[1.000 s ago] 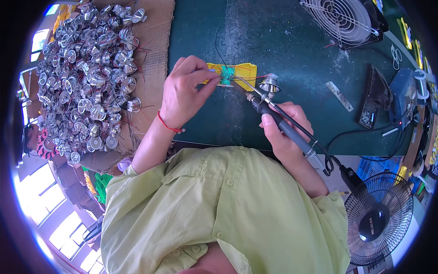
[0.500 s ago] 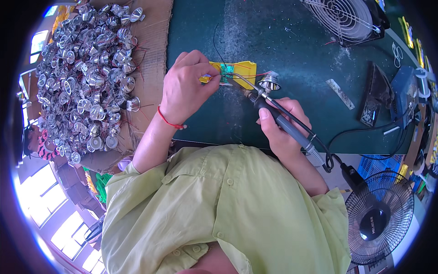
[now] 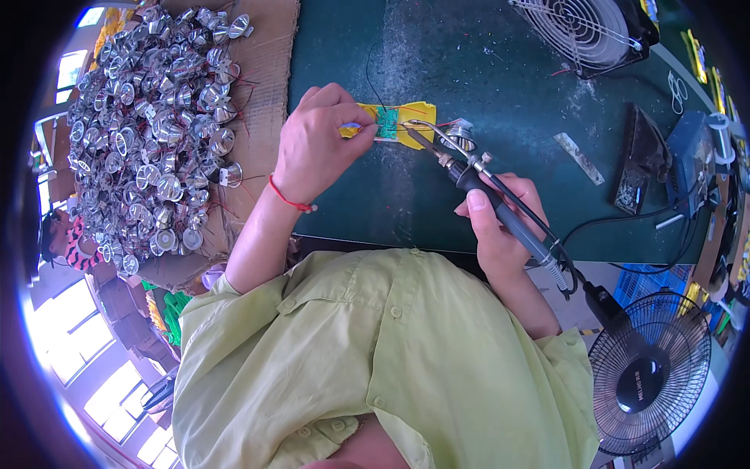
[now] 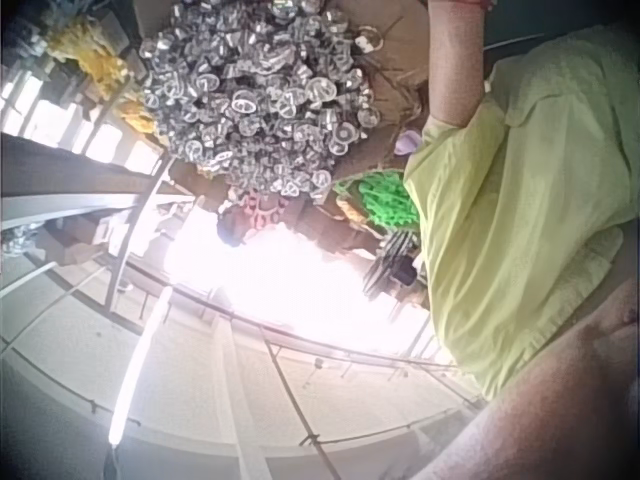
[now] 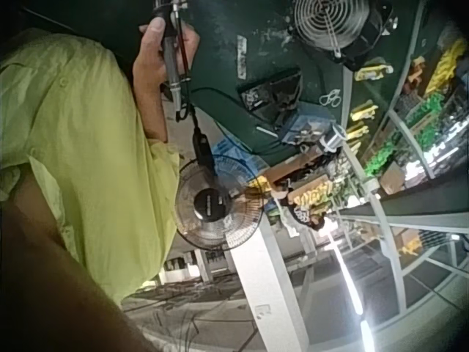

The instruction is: The person solders wires onto circuit boards on flashlight bodies using a soldering iron, attaches reflectors, and places the assembled units onto the conveyor line.

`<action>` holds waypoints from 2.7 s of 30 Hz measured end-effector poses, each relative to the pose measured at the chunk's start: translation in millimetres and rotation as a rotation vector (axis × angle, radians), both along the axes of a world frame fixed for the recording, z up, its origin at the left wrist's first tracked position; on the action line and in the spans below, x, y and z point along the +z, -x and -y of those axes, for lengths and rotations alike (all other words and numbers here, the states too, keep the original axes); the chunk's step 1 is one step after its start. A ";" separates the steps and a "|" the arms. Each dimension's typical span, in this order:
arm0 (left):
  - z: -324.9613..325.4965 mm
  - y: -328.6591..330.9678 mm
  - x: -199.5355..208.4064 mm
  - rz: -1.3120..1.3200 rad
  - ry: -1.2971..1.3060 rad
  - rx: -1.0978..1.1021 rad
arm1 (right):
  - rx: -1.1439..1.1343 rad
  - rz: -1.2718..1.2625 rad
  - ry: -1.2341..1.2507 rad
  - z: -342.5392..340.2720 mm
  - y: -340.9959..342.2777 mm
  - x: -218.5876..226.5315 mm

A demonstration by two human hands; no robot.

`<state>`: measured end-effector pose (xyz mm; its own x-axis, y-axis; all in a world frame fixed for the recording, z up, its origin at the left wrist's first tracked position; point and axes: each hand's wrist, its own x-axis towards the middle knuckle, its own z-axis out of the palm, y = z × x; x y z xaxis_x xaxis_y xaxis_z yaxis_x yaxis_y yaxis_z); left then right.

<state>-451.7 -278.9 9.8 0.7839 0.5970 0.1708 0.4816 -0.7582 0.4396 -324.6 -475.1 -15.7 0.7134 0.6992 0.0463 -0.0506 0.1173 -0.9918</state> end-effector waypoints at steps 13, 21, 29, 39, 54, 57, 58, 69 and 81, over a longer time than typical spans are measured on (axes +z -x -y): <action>-12.9 56.3 2.7 0.268 0.198 0.083 | 0.007 -0.014 -0.033 1.1 -1.8 -2.1; -0.4 13.1 -19.7 0.337 -0.077 -0.115 | 0.049 0.025 0.036 -4.1 1.0 1.3; 1.2 8.3 -21.1 0.426 -0.033 -0.034 | 0.047 0.024 0.017 -11.2 1.1 -0.4; -1.7 12.9 -18.5 0.245 -0.121 -0.142 | 0.070 0.050 0.031 -16.0 4.3 -0.5; -4.8 9.6 -14.7 0.195 -0.071 -0.156 | 0.094 0.075 0.034 -19.9 3.8 -6.1; -5.8 9.5 -18.6 0.231 -0.090 -0.159 | 0.071 0.093 0.044 -17.0 4.4 -5.7; -5.9 9.5 -18.9 0.234 -0.087 -0.159 | 0.071 0.093 0.043 -15.3 3.8 -5.7; -5.0 9.2 -16.4 0.214 -0.069 -0.161 | -0.005 0.041 -0.027 -4.5 -3.3 -3.1; -33.9 20.4 25.5 0.101 0.017 -0.185 | -0.083 0.072 -0.045 3.9 -21.6 -5.7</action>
<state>-472.2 -245.0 35.3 0.8598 0.4476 0.2457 0.2872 -0.8218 0.4921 -302.9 -479.1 -21.3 0.7623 0.6342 0.1289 0.0320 0.1621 -0.9863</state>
